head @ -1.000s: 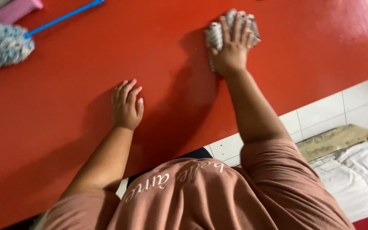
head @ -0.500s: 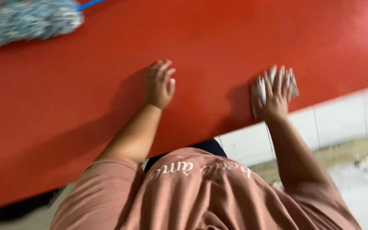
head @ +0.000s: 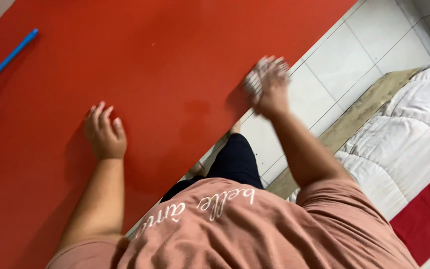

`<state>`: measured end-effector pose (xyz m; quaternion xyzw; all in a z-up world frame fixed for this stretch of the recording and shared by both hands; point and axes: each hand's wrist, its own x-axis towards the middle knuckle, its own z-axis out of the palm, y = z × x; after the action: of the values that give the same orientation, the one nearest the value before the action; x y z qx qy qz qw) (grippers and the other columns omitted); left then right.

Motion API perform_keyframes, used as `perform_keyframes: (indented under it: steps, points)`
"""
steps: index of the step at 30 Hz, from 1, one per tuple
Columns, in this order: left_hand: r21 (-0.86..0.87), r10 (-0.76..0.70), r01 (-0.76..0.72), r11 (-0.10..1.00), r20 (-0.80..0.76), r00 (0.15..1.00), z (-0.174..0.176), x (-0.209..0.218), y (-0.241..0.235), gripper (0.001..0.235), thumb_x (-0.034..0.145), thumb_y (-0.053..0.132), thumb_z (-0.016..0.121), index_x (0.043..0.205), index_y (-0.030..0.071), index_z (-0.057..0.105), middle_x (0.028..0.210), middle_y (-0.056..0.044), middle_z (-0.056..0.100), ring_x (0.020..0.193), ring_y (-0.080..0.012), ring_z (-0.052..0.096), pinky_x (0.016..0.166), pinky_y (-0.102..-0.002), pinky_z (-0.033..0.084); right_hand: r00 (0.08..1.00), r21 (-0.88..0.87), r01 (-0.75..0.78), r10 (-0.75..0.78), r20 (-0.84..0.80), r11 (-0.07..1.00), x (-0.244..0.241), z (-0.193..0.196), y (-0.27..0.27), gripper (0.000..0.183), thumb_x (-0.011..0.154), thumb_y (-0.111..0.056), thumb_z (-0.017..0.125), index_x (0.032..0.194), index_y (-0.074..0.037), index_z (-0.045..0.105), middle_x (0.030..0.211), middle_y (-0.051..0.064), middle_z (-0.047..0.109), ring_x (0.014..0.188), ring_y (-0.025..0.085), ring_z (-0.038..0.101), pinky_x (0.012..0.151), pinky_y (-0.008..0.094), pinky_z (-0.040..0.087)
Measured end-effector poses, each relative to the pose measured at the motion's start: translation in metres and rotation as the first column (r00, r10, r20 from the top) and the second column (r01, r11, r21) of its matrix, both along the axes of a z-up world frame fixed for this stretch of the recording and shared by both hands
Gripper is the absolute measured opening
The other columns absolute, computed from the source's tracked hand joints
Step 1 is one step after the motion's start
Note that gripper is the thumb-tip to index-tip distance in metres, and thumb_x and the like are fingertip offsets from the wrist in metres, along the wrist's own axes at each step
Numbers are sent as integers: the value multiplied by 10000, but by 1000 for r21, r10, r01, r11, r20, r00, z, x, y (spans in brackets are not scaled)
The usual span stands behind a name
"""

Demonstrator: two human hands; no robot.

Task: The recorder is wiping a long red table with a cloth in a hotel room environment.

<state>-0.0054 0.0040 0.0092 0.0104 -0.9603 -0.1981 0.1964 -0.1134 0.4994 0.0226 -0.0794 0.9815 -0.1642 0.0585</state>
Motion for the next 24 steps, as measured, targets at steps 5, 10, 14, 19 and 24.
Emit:
perform_keyframes:
  steps: [5,10,14,19,24]
  points:
    - [36,49,-47,998,-44,998,1,-53,53,353,1141,267,480,1407,52,569,1477,-150,590,1388,-403,513,1199,-594,335,990,62,140,-138,-32,988,-90,-27,12,1000,866,-472,709,1669,-143,210,1720,264,89,1581,481,49,1243,680,61]
    - [130,-104,121,984,-129,986,25,-171,204,379,1113,272,521,1412,40,543,1462,-171,579,1360,-392,522,1190,-596,315,897,162,-387,330,295,908,-52,18,-28,1103,774,-511,757,1633,-254,114,1705,108,-2,1555,392,13,1104,831,-66]
    - [114,-209,217,969,-80,975,21,-243,284,373,1099,267,518,1413,67,546,1488,-156,549,1420,-384,486,1211,-612,288,920,-113,-378,387,69,919,-83,-25,68,1056,779,-424,767,1663,-294,204,1764,117,52,1617,389,2,1243,691,11]
    - [11,-254,254,967,88,963,4,-269,299,339,1090,327,533,1352,119,594,1487,-121,547,1418,-364,468,1221,-594,296,996,-64,-3,8,85,998,-231,-42,219,1099,731,-295,805,1679,-212,253,1764,150,101,1626,335,78,1317,551,68]
    - [61,-229,222,973,148,962,9,-262,297,329,1099,278,471,1327,121,648,1520,-64,556,1459,-322,470,1254,-541,314,961,54,230,-218,-169,972,-313,-45,241,943,937,-337,781,1710,-102,296,1687,324,135,1567,465,67,1249,595,58]
